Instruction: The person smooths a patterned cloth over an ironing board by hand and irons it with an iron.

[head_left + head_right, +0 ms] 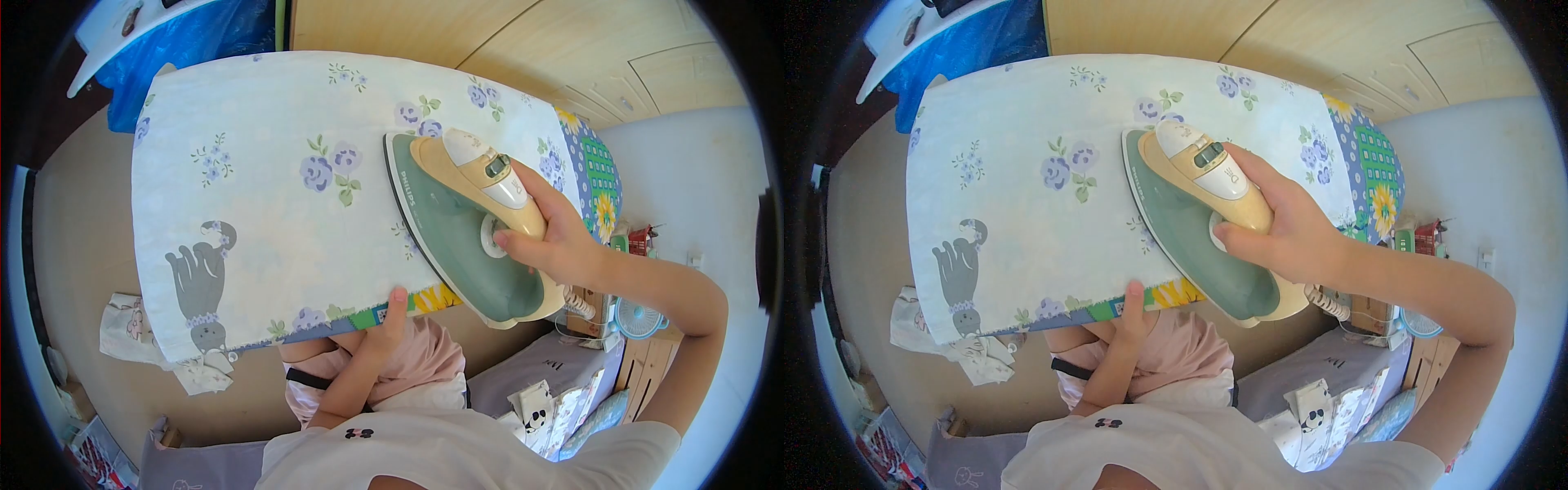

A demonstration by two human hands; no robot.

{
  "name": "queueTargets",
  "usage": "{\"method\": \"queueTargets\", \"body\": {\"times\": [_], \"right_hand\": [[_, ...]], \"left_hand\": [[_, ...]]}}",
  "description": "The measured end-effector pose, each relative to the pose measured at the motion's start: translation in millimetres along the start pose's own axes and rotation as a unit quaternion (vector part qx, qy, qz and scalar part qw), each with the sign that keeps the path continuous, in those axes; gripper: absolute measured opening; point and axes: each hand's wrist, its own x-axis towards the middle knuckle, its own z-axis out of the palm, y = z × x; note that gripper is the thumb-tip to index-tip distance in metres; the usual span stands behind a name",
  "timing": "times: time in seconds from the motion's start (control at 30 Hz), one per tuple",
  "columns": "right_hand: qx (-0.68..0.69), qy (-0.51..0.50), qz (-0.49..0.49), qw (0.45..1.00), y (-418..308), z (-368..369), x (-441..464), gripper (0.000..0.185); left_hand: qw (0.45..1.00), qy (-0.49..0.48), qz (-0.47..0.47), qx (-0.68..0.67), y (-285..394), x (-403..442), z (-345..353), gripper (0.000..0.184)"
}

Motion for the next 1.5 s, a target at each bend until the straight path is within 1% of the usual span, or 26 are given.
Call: {"method": "queueTargets", "body": {"times": [0.03,0.1,0.13,0.17,0.2,0.23,0.3,0.33,0.37,0.4,0.43,0.5,0.53,0.6,0.67,0.83,0.9,0.93,0.97,1.0,1.03,1.07,1.1,1.17,1.27,1.5], "right_hand": [[0.004,0.0,-0.002,1.0,1.2,-0.2,0.0,0.068],[0.008,-0.002,-0.005,1.0,2.2,-0.1,-0.2,0.068],[0.011,-0.002,-0.004,1.0,2.2,0.2,-0.2,0.069],[0.015,-0.001,-0.004,1.0,2.0,0.3,0.0,0.069],[0.014,-0.001,-0.004,1.0,1.6,0.3,0.0,0.069],[0.01,-0.003,-0.003,1.0,0.9,0.0,0.1,0.069],[0.005,-0.005,-0.001,1.0,-0.4,-0.4,0.1,0.069],[0.009,-0.009,0.001,1.0,-0.9,-0.5,0.2,0.07],[0.013,-0.012,0.002,1.0,-1.2,-0.4,0.2,0.07],[0.013,-0.012,0.002,1.0,-1.0,-0.2,0.0,0.07],[0.009,-0.012,0.004,1.0,-0.6,-0.1,-0.2,0.07],[0.005,-0.012,0.005,1.0,0.2,-0.6,-0.4,0.071],[-0.005,-0.015,0.003,1.0,0.7,-1.3,-0.2,0.071],[-0.015,-0.017,0.0,1.0,3.8,-2.5,0.4,0.072],[-0.063,-0.025,-0.081,0.994,9.1,-2.7,1.9,0.072],[-0.081,-0.046,-0.089,0.992,9.4,-3.4,1.5,0.072],[-0.09,-0.052,-0.096,0.99,9.6,-3.9,1.6,0.072],[-0.106,-0.056,-0.106,0.987,9.3,-4.0,1.5,0.072],[-0.121,-0.059,-0.115,0.984,9.4,-4.1,1.5,0.073],[-0.121,-0.06,-0.115,0.984,9.6,-4.4,1.7,0.073],[-0.113,-0.076,-0.109,0.985,9.7,-4.9,1.8,0.073],[-0.104,-0.092,-0.102,0.985,9.8,-5.3,2.1,0.074],[-0.104,-0.092,-0.102,0.985,8.8,-5.4,2.2,0.074],[-0.116,-0.113,-0.115,0.98,5.6,-5.4,2.6,0.075],[-0.097,-0.126,-0.117,0.98,5.1,-5.0,3.1,0.075],[-0.103,-0.158,-0.118,0.975,8.9,-5.3,4.4,0.076]], "left_hand": [[1.0,0.0,0.0,0.0,1.1,-0.8,1.5,0.032],[0.991,0.052,-0.039,-0.118,6.2,-1.9,6.3,0.032],[0.991,0.053,-0.039,-0.119,7.2,-0.7,3.0,0.032],[0.997,0.014,0.059,0.05,8.5,1.5,-3.2,0.032],[0.964,-0.025,0.154,0.217,9.2,2.9,-6.6,0.031],[0.964,-0.025,0.154,0.217,8.2,3.5,-7.0,0.031],[0.939,-0.02,0.2,0.278,8.3,5.6,-6.4,0.031],[0.94,-0.02,0.2,0.277,11.3,5.7,-4.0,0.031],[0.979,-0.013,0.131,0.158,15.3,4.6,0.0,0.031],[0.998,-0.006,0.059,0.036,19.3,4.3,3.7,0.031],[0.998,-0.006,0.059,0.036,20.0,3.7,5.2,0.031],[0.996,0.027,-0.017,-0.084,20.4,2.8,7.6,0.029],[0.996,0.027,-0.017,-0.085,19.0,2.8,8.8,0.029],[0.989,0.043,-0.03,-0.135,14.6,2.8,10.1,0.028],[0.989,0.044,-0.039,-0.134,13.9,1.7,9.2,0.028],[0.99,0.043,-0.038,-0.132,11.4,1.7,7.2,0.028],[0.997,0.01,0.063,0.034,13.1,2.5,3.7,0.028],[0.997,0.01,0.063,0.035,10.4,2.9,0.4,0.028],[0.98,-0.004,0.135,0.148,5.1,3.3,-3.8,0.028],[0.944,-0.018,0.203,0.258,10.1,7.4,-3.1,0.028],[0.944,-0.018,0.203,0.258,15.7,7.9,2.1,0.028],[0.993,0.009,0.097,0.067,22.4,6.3,10.1,0.029],[0.991,0.035,-0.015,-0.128,29.4,7.0,15.6,0.031],[0.99,0.034,-0.018,-0.133,27.9,6.7,15.2,0.031],[0.988,0.031,-0.026,-0.148,26.4,5.7,10.8,0.033],[0.982,0.022,-0.047,-0.184,21.0,6.6,8.1,0.037]]}}
